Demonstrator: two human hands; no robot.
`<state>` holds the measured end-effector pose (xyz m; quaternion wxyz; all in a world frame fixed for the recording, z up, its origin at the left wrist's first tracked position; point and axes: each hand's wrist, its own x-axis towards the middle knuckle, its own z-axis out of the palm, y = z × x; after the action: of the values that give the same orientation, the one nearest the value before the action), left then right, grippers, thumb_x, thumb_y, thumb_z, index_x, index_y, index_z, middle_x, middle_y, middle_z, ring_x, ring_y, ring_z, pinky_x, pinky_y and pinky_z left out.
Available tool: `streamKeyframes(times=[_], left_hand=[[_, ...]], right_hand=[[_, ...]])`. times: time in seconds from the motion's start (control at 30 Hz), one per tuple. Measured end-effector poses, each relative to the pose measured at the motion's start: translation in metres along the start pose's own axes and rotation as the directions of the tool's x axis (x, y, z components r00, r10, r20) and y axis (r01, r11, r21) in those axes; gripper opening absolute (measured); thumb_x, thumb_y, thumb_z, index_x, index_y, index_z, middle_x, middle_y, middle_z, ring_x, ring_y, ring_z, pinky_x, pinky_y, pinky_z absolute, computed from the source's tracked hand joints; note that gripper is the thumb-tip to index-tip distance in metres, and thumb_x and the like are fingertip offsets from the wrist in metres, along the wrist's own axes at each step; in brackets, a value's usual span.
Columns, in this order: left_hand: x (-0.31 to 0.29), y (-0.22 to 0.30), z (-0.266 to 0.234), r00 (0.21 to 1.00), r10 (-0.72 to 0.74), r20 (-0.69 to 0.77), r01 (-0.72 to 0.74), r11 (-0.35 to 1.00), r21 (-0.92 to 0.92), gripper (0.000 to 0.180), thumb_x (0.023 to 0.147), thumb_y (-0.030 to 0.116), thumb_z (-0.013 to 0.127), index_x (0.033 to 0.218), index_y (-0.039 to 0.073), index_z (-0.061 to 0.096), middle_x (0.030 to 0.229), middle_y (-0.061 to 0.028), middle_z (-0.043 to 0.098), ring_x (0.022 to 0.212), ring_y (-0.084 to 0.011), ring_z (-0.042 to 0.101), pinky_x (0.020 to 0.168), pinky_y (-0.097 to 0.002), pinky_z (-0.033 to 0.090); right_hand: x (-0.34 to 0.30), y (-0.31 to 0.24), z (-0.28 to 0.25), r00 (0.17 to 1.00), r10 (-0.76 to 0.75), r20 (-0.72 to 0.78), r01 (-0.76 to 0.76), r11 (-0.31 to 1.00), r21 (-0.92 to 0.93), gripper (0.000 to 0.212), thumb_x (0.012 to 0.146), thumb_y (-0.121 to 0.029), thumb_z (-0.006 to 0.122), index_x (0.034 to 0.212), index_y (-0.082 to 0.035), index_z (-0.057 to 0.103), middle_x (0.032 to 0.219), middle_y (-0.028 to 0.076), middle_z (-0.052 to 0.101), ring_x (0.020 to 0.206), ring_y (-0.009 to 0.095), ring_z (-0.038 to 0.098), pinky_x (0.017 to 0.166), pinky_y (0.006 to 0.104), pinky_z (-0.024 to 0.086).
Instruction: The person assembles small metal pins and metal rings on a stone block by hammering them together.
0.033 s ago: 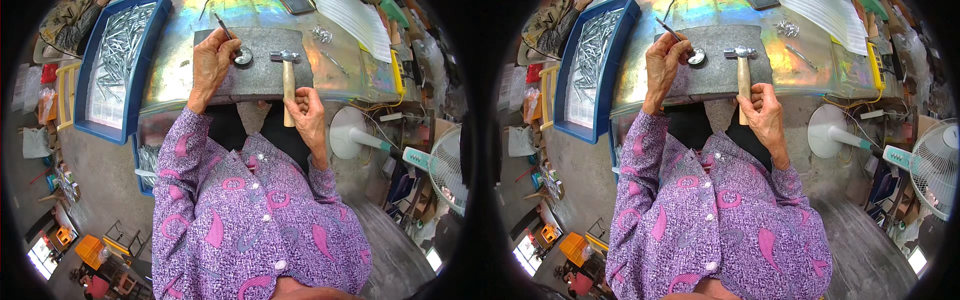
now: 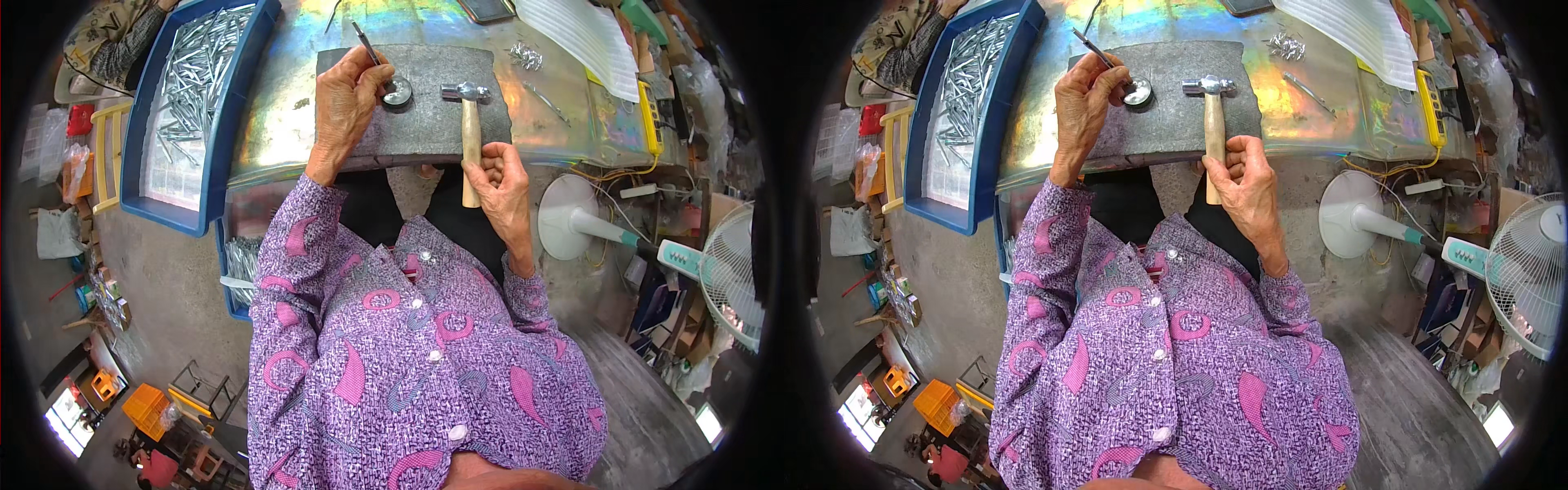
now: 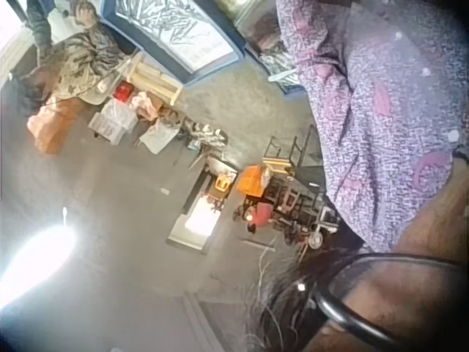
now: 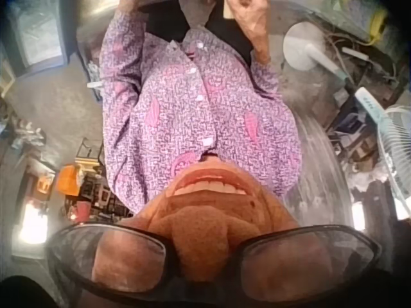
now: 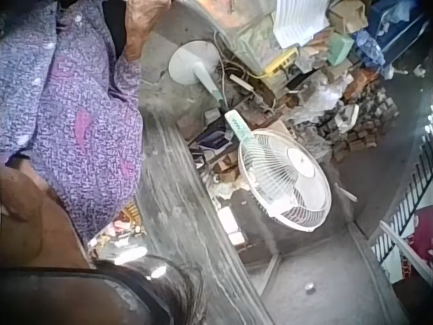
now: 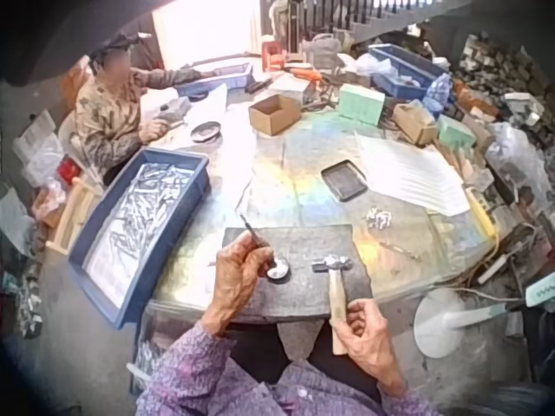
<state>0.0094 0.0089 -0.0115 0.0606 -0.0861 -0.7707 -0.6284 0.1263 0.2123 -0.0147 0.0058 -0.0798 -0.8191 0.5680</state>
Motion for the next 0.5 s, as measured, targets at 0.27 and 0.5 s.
streamKeyframes(times=[0.27, 0.5], left_hand=[[0.001, 0.001, 0.001, 0.993, 0.117, -0.005, -0.114, 0.981, 0.156, 0.003, 0.083, 0.005, 0.058, 0.084, 0.003, 0.060, 0.067, 0.0000, 0.060, 0.056, -0.0055, 0.054, 0.049, -0.0199, 0.044], [-0.003, 0.001, 0.005, 0.954, 0.301, 0.006, -0.289, 0.909, 0.299, 0.001, 0.081, 0.001, 0.057, 0.082, 0.000, 0.058, 0.068, -0.0047, 0.060, 0.056, -0.0090, 0.056, 0.051, -0.0224, 0.045]], right_hand=[[0.013, -0.010, -0.014, 0.962, 0.116, 0.247, -0.236, 0.806, 0.542, 0.033, 0.085, -0.014, 0.057, 0.108, 0.006, 0.044, 0.082, 0.008, 0.059, 0.065, 0.010, 0.056, 0.057, 0.0216, 0.047], [0.017, -0.022, -0.024, 0.869, 0.237, 0.434, -0.482, 0.604, 0.635, 0.019, 0.088, -0.015, 0.052, 0.099, 0.001, 0.049, 0.070, 0.004, 0.052, 0.053, 0.005, 0.048, 0.039, 0.0192, 0.039]])
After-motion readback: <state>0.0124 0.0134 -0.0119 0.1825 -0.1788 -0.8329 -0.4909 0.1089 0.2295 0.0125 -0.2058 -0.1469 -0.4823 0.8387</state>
